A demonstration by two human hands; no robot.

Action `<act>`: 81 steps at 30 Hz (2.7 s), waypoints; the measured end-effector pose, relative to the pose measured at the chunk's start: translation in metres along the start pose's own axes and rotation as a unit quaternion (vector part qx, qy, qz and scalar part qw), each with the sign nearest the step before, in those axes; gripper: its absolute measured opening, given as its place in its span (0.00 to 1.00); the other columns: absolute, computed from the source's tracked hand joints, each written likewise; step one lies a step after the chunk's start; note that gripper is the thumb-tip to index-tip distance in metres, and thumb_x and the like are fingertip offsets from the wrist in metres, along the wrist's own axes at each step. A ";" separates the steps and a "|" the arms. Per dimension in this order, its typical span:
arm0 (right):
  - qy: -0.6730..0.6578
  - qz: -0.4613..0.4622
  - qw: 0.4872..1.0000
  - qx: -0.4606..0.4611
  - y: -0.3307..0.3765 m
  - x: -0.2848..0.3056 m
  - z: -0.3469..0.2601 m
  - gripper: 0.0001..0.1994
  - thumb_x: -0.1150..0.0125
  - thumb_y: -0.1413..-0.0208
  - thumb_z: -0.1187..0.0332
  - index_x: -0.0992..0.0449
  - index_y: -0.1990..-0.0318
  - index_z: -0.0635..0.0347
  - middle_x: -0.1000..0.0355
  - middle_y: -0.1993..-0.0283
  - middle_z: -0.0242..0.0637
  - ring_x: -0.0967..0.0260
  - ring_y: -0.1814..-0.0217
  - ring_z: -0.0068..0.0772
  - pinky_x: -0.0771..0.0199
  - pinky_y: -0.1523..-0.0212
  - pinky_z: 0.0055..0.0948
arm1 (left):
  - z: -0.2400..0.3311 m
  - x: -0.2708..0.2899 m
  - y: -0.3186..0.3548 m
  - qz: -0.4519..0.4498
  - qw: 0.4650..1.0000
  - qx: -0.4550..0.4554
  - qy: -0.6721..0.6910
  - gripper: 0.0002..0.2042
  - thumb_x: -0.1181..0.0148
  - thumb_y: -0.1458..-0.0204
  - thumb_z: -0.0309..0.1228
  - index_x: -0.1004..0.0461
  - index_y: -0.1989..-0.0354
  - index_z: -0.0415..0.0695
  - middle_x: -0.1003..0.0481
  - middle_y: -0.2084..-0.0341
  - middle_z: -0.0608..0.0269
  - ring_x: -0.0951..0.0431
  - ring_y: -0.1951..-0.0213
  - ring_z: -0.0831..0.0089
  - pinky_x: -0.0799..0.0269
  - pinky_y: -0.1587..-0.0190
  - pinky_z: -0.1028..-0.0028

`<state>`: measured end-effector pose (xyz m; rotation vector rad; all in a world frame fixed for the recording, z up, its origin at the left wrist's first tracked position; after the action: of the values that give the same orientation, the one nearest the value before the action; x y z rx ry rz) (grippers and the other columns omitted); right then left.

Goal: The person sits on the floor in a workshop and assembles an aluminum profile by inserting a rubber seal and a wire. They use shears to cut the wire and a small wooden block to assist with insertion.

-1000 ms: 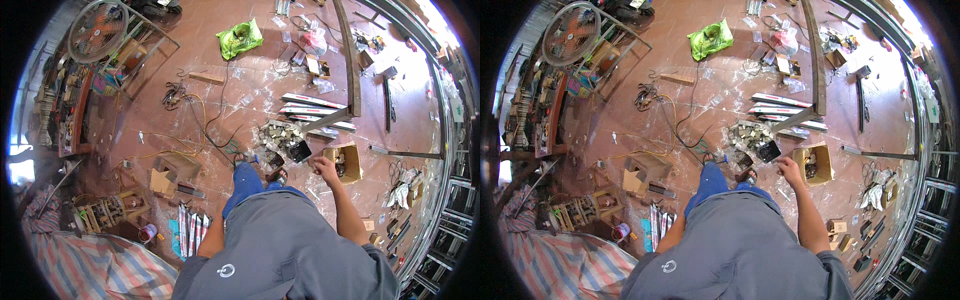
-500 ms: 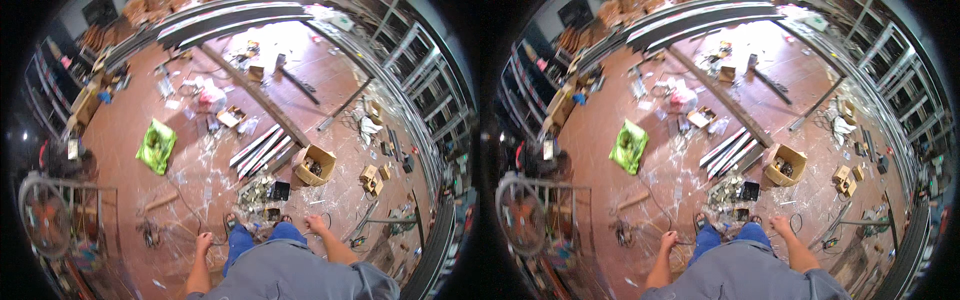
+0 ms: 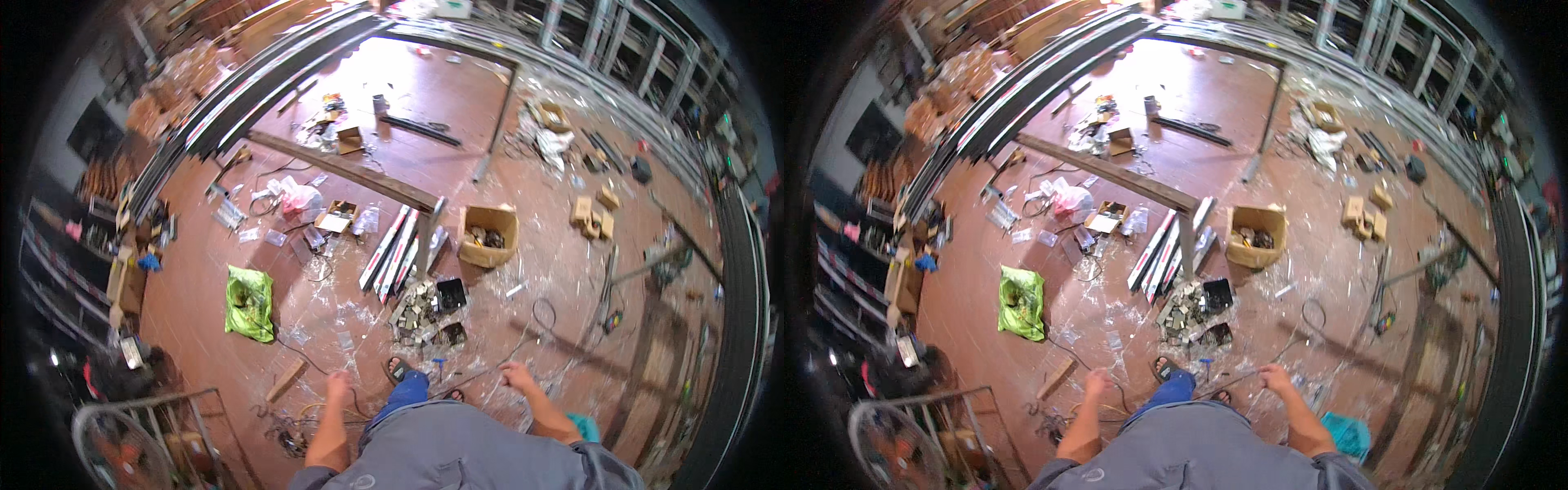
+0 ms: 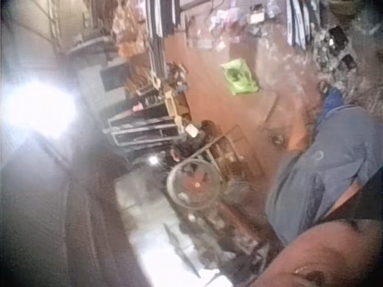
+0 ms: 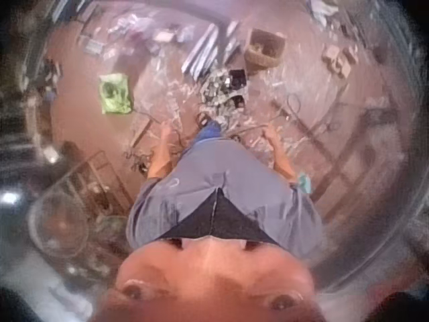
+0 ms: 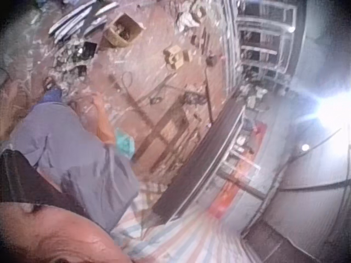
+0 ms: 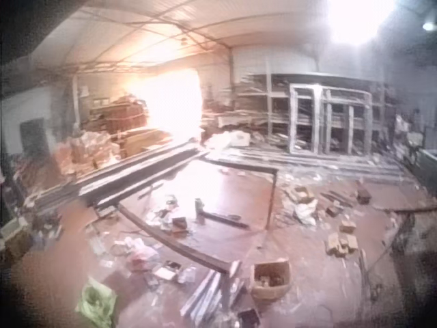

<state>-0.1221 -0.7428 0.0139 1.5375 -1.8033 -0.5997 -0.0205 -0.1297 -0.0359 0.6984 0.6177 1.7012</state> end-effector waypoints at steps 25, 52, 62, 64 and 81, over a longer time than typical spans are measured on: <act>-0.346 0.229 0.899 -0.141 0.179 -0.077 0.302 0.07 0.39 0.40 0.67 0.20 0.64 0.62 0.25 0.76 0.41 0.30 0.81 0.34 0.36 0.82 0.34 | -0.014 -0.196 0.086 -0.301 0.682 -0.202 -0.635 0.23 0.36 0.43 0.57 0.14 0.50 0.55 0.17 0.51 0.50 0.18 0.48 0.48 0.23 0.43 0.56; -0.068 0.418 0.884 -0.200 0.203 -0.351 0.229 0.14 0.36 0.44 0.56 0.15 0.65 0.58 0.20 0.71 0.45 0.21 0.70 0.41 0.23 0.65 0.41 | 0.132 -0.158 -0.191 -0.420 0.624 -0.119 -0.648 0.20 0.37 0.37 0.44 0.18 0.49 0.39 0.16 0.65 0.59 0.16 0.68 0.69 0.23 0.66 0.71; -0.357 0.420 0.809 -0.204 0.171 -0.438 0.277 0.15 0.39 0.44 0.58 0.14 0.60 0.59 0.18 0.59 0.55 0.20 0.60 0.54 0.23 0.56 0.46 | 0.118 -0.312 -0.006 -0.509 0.672 -0.090 -0.530 0.14 0.39 0.35 0.41 0.21 0.53 0.41 0.20 0.72 0.67 0.21 0.76 0.76 0.30 0.76 0.76; -0.287 0.388 0.851 -0.208 0.182 -0.405 0.257 0.16 0.41 0.42 0.58 0.14 0.57 0.59 0.19 0.54 0.56 0.20 0.53 0.56 0.24 0.49 0.46 | 0.108 -0.318 -0.001 -0.534 0.656 -0.102 -0.524 0.14 0.38 0.35 0.40 0.21 0.55 0.41 0.21 0.72 0.67 0.22 0.76 0.77 0.31 0.76 0.77; -0.474 0.306 0.804 -0.188 0.239 -0.135 0.342 0.11 0.36 0.37 0.64 0.17 0.53 0.60 0.20 0.70 0.33 0.24 0.73 0.23 0.28 0.75 0.27 | 0.016 -0.256 0.052 -0.312 0.745 0.008 -0.590 0.14 0.36 0.37 0.38 0.21 0.56 0.38 0.20 0.71 0.59 0.18 0.75 0.68 0.30 0.80 0.72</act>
<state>-0.5270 -0.5934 -0.0660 0.2618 -2.4925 -1.4304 0.0036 -0.3903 -0.0216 1.2245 -0.0840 0.3961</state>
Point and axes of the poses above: each hand's wrist, its own y-axis away from the middle knuckle, its own x-axis out of the back of the hand, z = x × y, the point moved 5 cm from there along -y, towards the middle knuckle
